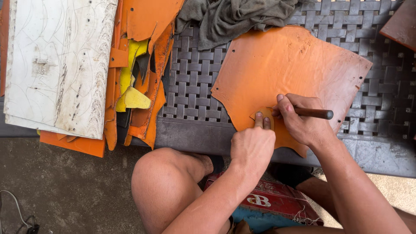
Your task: The person uses a sharp knife to cut a curved shape from an orange leather sheet placed on a woven mat. They hold the leather with one hand and guide the knife with the other, removing the cut piece and setting it aside.
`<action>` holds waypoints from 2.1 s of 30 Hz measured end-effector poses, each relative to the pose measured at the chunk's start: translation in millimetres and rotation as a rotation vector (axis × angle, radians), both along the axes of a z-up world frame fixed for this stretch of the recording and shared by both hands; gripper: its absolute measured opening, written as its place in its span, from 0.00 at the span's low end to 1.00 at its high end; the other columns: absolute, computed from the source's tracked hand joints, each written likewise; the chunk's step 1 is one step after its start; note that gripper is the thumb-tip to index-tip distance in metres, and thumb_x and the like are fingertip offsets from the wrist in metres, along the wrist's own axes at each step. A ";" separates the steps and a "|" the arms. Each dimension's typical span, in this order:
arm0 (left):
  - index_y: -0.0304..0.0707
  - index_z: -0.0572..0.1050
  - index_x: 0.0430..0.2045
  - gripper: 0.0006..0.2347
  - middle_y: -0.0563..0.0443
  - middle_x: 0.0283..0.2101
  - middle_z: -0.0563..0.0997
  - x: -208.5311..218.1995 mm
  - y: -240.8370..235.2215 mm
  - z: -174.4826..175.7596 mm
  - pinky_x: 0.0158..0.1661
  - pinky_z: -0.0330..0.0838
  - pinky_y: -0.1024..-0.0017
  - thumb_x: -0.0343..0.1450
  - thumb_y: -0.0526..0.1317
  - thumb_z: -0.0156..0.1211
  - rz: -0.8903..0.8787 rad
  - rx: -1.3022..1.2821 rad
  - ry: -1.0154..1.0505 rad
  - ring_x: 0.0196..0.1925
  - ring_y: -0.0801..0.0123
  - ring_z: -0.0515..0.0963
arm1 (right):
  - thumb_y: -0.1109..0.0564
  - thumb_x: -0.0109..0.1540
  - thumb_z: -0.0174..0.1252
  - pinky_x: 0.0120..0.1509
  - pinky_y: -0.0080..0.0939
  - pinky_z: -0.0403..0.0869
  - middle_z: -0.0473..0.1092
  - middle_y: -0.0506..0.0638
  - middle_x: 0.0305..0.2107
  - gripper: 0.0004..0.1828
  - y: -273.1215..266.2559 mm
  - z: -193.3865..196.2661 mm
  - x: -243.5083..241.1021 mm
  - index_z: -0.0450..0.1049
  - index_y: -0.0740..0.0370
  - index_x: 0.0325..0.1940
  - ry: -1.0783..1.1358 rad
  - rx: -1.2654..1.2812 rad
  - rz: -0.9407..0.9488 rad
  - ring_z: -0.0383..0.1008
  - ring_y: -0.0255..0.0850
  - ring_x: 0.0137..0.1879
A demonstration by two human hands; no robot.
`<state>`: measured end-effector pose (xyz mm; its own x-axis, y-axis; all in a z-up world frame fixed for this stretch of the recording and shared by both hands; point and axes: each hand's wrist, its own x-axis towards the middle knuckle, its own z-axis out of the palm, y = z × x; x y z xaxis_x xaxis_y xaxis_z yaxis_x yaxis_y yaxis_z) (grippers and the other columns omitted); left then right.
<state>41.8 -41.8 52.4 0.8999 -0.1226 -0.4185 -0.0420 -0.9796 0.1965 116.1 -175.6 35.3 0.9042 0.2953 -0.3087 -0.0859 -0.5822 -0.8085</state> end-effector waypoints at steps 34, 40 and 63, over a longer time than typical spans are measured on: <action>0.41 0.83 0.22 0.07 0.46 0.30 0.86 18.2 2.2 -16.7 0.25 0.79 0.61 0.70 0.36 0.59 -0.223 -0.003 -0.103 0.31 0.60 0.87 | 0.57 0.72 0.50 0.50 0.41 0.78 0.79 0.58 0.34 0.16 -3.2 3.4 -162.8 0.79 0.71 0.42 -0.125 0.189 -0.468 0.81 0.43 0.41; 0.43 0.82 0.20 0.04 0.51 0.26 0.85 41.6 -10.8 -23.8 0.25 0.79 0.61 0.65 0.34 0.63 -0.400 0.044 -0.145 0.32 0.60 0.87 | 0.61 0.68 0.53 0.53 0.46 0.77 0.76 0.64 0.44 0.11 18.5 0.8 -171.0 0.75 0.72 0.49 -0.536 0.087 -0.124 0.79 0.54 0.46; 0.34 0.82 0.30 0.05 0.37 0.32 0.84 39.5 -41.7 1.9 0.15 0.80 0.60 0.65 0.36 0.66 -0.415 0.271 0.039 0.25 0.58 0.86 | 0.63 0.62 0.57 0.44 0.53 0.75 0.72 0.64 0.30 0.06 -2.1 0.7 -153.2 0.74 0.69 0.40 -0.282 0.043 -0.094 0.76 0.60 0.37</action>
